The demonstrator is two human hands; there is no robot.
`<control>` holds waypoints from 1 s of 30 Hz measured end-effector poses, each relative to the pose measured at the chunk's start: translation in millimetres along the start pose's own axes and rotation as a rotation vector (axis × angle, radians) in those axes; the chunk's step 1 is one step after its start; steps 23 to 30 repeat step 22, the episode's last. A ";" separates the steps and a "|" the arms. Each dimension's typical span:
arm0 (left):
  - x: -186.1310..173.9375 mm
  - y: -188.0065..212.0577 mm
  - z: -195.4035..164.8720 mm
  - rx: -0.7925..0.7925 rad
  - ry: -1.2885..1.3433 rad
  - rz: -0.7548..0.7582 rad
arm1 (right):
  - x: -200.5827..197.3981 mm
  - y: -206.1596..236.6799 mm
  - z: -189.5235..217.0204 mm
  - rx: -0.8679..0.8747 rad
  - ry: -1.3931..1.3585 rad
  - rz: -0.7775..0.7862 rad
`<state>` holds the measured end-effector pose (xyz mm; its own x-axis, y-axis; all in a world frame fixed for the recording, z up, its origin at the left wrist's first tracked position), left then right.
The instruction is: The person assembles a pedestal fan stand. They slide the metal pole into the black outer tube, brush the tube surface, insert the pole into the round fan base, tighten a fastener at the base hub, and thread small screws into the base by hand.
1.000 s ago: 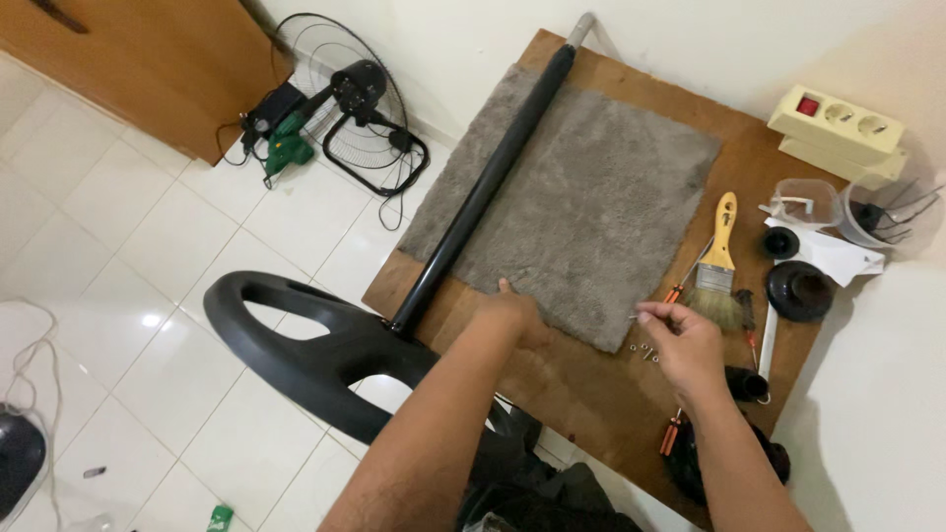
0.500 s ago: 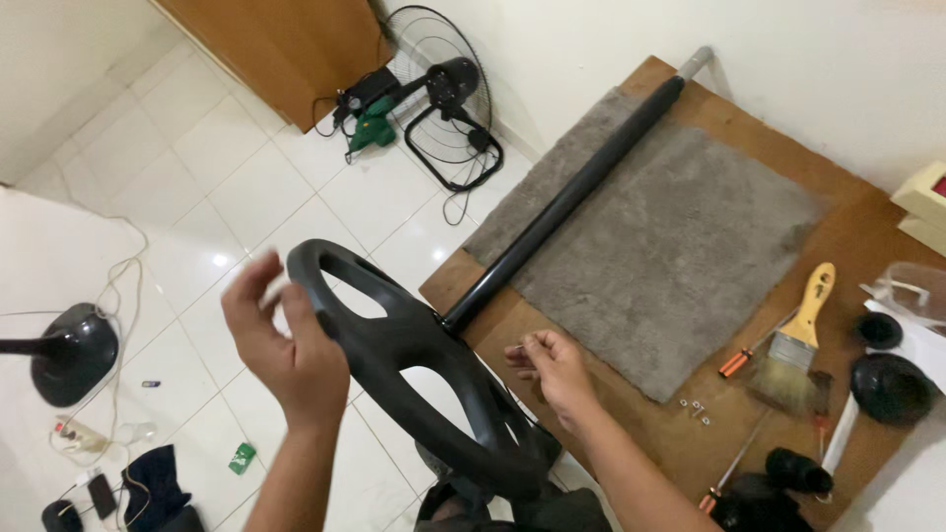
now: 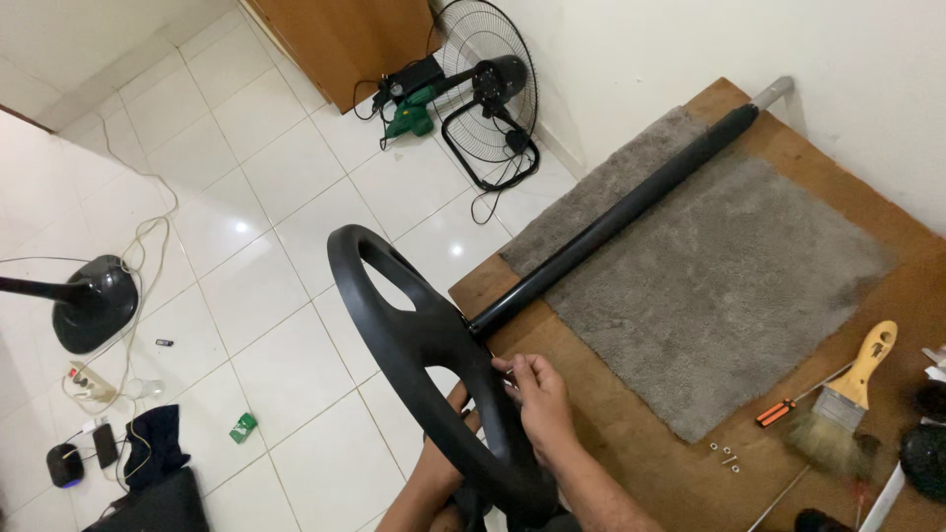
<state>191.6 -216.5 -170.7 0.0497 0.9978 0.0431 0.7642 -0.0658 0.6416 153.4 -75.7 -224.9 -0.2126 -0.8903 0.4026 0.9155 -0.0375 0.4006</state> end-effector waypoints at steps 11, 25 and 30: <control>-25.2 -15.8 -52.7 0.250 0.163 0.073 | 11.0 -3.7 21.2 -0.035 0.072 0.056; -73.4 -98.6 -1.9 -0.027 0.496 -0.160 | 17.4 -45.6 -6.3 -0.022 0.154 0.132; -73.4 -98.6 -1.9 -0.027 0.496 -0.160 | 17.4 -45.6 -6.3 -0.022 0.154 0.132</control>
Point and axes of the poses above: each hand's wrist, its own y-axis away from the middle knuckle, its own x-axis out of the palm, z = x × y, the point moved 3 cm from there along -y, towards the middle knuckle, and after that the axes turned 9 degrees about -x, right-handed, at the moved point
